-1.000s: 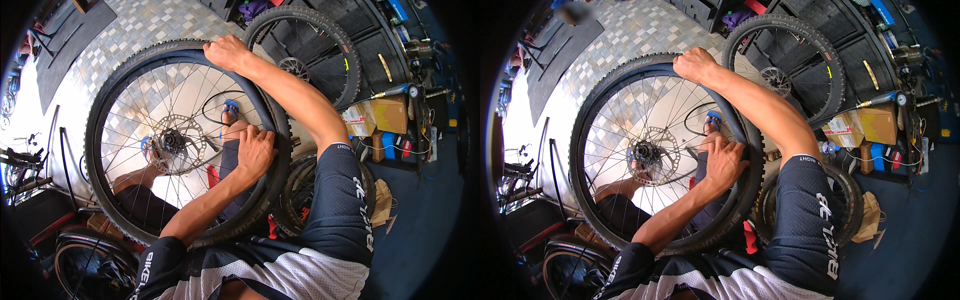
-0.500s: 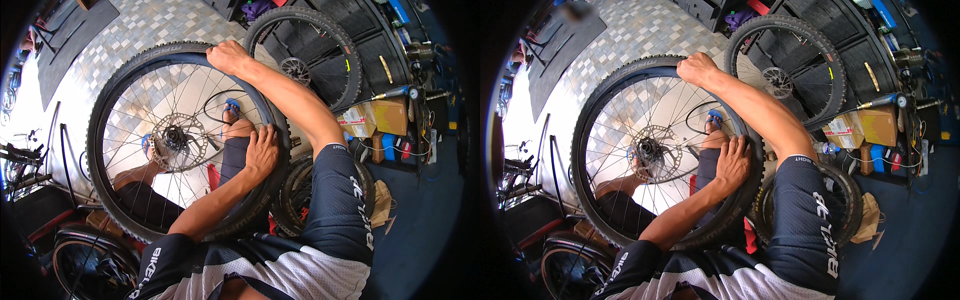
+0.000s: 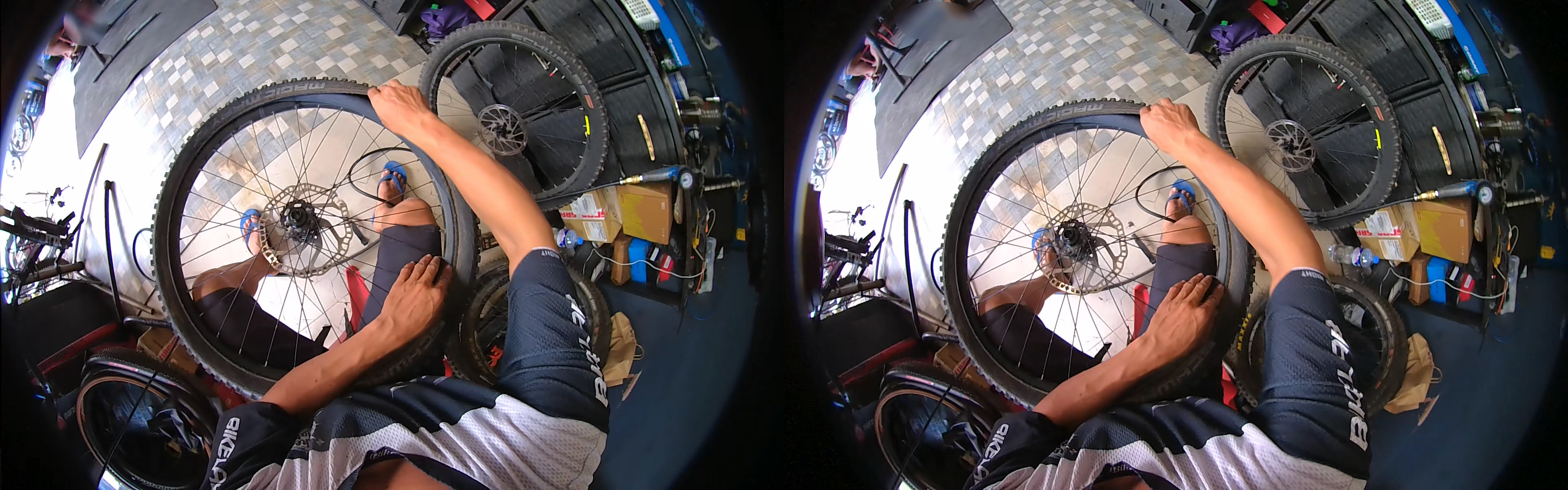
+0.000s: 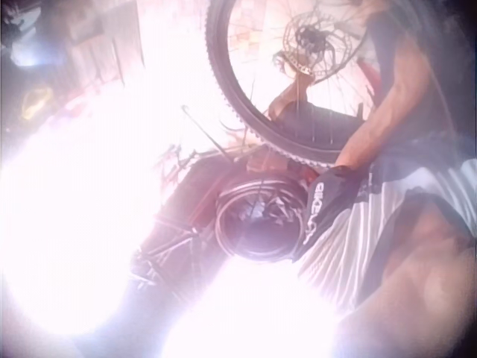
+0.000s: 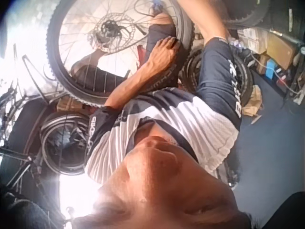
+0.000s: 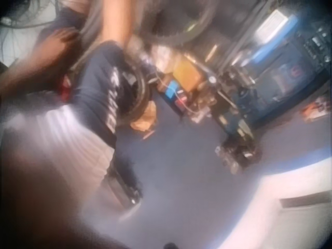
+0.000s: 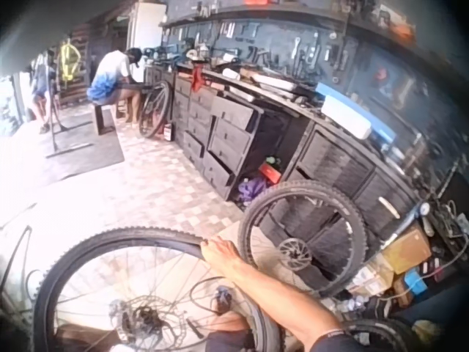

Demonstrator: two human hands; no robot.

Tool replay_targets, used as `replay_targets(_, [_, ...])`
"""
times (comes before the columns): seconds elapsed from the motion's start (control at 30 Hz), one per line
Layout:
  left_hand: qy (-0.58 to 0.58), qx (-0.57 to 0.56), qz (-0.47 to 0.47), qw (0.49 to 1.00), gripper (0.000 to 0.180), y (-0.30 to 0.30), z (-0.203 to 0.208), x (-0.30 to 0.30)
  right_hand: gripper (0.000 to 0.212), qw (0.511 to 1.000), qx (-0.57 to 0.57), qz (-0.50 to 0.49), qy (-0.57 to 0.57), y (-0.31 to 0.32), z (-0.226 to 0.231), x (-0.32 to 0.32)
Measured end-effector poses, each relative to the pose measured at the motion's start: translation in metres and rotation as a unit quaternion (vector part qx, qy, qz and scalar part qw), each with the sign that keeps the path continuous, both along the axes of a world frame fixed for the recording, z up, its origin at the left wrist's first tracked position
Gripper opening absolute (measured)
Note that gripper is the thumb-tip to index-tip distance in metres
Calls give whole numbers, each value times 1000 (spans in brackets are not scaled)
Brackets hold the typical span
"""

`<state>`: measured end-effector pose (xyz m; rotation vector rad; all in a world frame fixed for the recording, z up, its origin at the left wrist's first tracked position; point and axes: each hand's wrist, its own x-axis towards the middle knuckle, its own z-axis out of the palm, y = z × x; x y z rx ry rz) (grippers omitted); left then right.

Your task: The person inflates a bicycle inner tube with a hand pump, then seats the tube and tire onto a bicycle rim. They use tire levers to work the tire bead over the rim edge and continue seating the tire by hand around the circumference.

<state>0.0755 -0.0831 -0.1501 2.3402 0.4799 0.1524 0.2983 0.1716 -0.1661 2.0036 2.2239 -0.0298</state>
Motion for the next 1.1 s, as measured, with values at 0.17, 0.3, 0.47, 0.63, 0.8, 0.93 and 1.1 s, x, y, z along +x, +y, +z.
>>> replay_targets(0.17, [-15, -21, 37, 999, 47, 9, -2, 0, 40, 984, -88, -74, 138, -66, -26, -53])
replay_targets(0.3, [-37, -13, 47, 998, 45, 7, -5, -2, 67, 978, -51, -148, 136, -94, -53, -68])
replay_targets(0.47, [-51, -12, 56, 997, 44, 4, -9, -4, 74, 981, 21, -162, 104, -97, -65, -68])
replay_targets(0.63, [-61, -25, 63, 996, 44, 3, -13, -7, 74, 917, 88, -261, 287, -81, -68, -39])
replay_targets(0.8, [-57, -2, 59, 997, 44, 5, -13, -5, 84, 926, 1, -303, 224, -53, -82, -31])
replay_targets(0.93, [-8, 40, 36, 999, 44, 9, -13, -7, 82, 880, -37, -395, 261, -15, -78, -41])
replay_targets(1.1, [-38, 31, 56, 997, 40, 15, -15, -8, 66, 959, 43, -268, 83, -15, -78, -76])
